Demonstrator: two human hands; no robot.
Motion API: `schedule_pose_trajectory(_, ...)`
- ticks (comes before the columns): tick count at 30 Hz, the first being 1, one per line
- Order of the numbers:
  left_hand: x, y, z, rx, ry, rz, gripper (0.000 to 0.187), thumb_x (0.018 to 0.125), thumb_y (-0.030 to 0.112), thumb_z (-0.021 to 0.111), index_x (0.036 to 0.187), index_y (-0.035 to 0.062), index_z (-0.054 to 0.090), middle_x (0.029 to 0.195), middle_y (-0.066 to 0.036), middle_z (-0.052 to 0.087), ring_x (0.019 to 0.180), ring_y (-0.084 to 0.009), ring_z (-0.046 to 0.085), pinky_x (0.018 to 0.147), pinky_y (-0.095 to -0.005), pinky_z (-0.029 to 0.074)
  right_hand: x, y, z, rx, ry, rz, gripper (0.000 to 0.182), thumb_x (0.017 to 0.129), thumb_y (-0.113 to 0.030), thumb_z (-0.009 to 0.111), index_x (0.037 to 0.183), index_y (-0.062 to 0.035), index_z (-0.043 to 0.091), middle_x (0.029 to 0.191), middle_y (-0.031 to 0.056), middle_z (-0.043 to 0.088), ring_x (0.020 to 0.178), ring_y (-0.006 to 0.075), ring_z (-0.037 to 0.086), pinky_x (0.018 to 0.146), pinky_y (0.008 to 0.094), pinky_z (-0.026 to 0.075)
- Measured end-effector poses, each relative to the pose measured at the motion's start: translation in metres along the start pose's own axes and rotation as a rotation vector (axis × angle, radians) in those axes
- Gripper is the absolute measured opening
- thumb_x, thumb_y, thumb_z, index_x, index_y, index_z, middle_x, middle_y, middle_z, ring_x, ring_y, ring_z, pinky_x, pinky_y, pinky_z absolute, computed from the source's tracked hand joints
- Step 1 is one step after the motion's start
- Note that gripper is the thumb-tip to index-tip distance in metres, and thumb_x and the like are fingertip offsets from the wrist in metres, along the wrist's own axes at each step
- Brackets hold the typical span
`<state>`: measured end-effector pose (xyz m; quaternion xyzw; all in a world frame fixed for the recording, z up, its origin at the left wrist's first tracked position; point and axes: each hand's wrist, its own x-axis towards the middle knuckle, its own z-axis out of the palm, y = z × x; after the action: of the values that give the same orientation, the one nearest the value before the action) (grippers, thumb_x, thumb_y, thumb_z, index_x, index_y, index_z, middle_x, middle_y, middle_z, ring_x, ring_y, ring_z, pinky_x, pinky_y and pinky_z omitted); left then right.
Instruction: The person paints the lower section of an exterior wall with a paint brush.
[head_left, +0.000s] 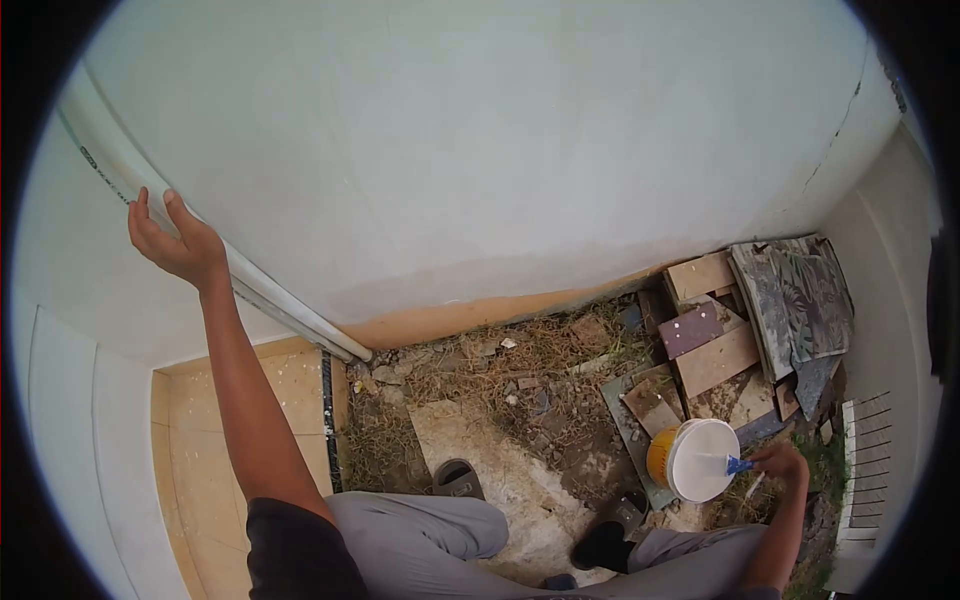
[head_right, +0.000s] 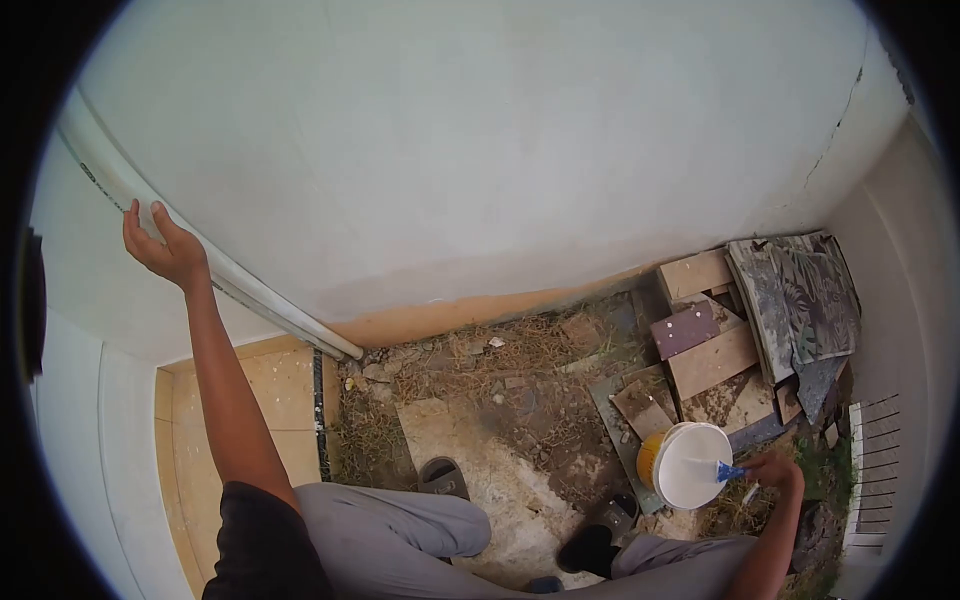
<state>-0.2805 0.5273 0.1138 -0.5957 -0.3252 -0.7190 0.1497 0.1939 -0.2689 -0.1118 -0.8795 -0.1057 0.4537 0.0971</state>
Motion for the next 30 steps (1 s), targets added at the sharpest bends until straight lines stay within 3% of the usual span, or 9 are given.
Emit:
schedule_pose_trajectory(1,-0.007,0.009,0.003,0.022,-0.010,0.203,0.041,0.095,0.026,0.059,0.128,0.0004,0.056,0.136,-0.019,0.047,0.128,-0.0313,0.044,0.107,-0.0447,0.037,0.000,-0.003,-0.001,0.022,-0.008,0.026,0.028,0.081,-0.010,0.071,0.108,-0.0112,0.077,0.074,0.0030,0.072,0.055,0.0105,0.057,0.051,0.0283,0.048)
schedule_pose_trajectory(5,-0.058,0.019,0.020,-0.067,-0.198,0.472,0.040,0.089,0.018,0.066,0.125,0.0020,0.058,0.138,-0.020,0.043,0.133,-0.0335,0.038,0.109,-0.0446,0.034,0.014,-0.018,-0.006,-0.039,0.005,0.039,0.029,0.080,-0.007,0.069,0.108,-0.0069,0.076,0.072,0.0051,0.071,0.053,0.0108,0.057,0.049,0.0286,0.048)
schedule_pose_trajectory(8,-0.070,-0.006,0.022,0.025,-0.201,0.405,0.039,0.092,0.021,0.062,0.125,0.0016,0.056,0.143,-0.020,0.035,0.135,-0.0328,0.033,0.107,-0.0450,0.034,0.018,-0.030,-0.017,-0.010,-0.021,0.055,0.032,0.079,-0.005,0.067,0.110,-0.0052,0.075,0.071,0.0052,0.071,0.052,0.0109,0.057,0.049,0.0281,0.048)
schedule_pose_trajectory(11,-0.029,-0.037,0.005,0.016,0.101,0.267,0.042,0.096,0.026,0.052,0.128,-0.0003,0.051,0.145,-0.021,0.030,0.131,-0.0325,0.034,0.106,-0.0431,0.032,0.019,-0.030,-0.018,0.013,-0.024,0.039,0.033,0.078,-0.004,0.066,0.110,-0.0033,0.074,0.070,0.0062,0.070,0.052,0.0117,0.058,0.048,0.0285,0.047)
schedule_pose_trajectory(14,-0.010,-0.066,-0.022,0.052,0.165,-0.107,0.041,0.102,0.026,0.039,0.131,-0.0028,0.045,0.147,-0.022,0.024,0.133,-0.0343,0.031,0.105,-0.0454,0.033,0.021,-0.033,-0.015,-0.011,-0.023,0.054,0.033,0.078,-0.002,0.066,0.110,-0.0024,0.074,0.070,0.0069,0.070,0.052,0.0120,0.058,0.047,0.0289,0.047)
schedule_pose_trajectory(19,-0.038,-0.105,-0.018,0.063,0.030,-0.154,0.057,0.106,0.038,0.024,0.139,-0.0063,0.038,0.142,-0.024,0.042,0.134,-0.0361,0.038,0.112,-0.0444,0.030,0.014,-0.039,-0.004,0.003,0.018,0.095,0.033,0.077,0.000,0.067,0.109,-0.0015,0.074,0.069,0.0073,0.069,0.051,0.0123,0.058,0.046,0.0294,0.046)
schedule_pose_trajectory(22,-0.038,-0.087,-0.009,0.027,-0.034,-0.153,0.067,0.105,0.048,0.019,0.140,-0.0065,0.038,0.143,-0.025,0.040,0.135,-0.0374,0.037,0.112,-0.0461,0.030,0.012,-0.030,0.002,0.008,0.010,0.060,0.032,0.078,-0.001,0.067,0.109,-0.0017,0.074,0.070,0.0068,0.069,0.051,0.0117,0.056,0.047,0.0290,0.046)
schedule_pose_trajectory(26,-0.046,-0.074,-0.001,0.004,-0.054,-0.227,0.077,0.101,0.055,0.021,0.140,-0.0094,0.036,0.141,-0.027,0.041,0.130,-0.0394,0.042,0.109,-0.0451,0.035,0.008,-0.019,0.008,-0.100,0.013,-0.028,0.033,0.078,-0.009,0.066,0.110,-0.0065,0.075,0.069,0.0019,0.067,0.053,0.0082,0.051,0.048,0.0269,0.041)
schedule_pose_trajectory(30,-0.050,-0.065,-0.001,0.011,-0.093,-0.255,0.071,0.099,0.044,0.035,0.141,-0.0136,0.031,0.137,-0.031,0.041,0.124,-0.0417,0.046,0.107,-0.0468,0.037,-0.010,-0.037,0.006,0.154,-0.040,0.048,0.030,0.086,-0.008,0.062,0.113,-0.0033,0.073,0.070,0.0034,0.066,0.053,0.0090,0.052,0.047,0.0263,0.041)
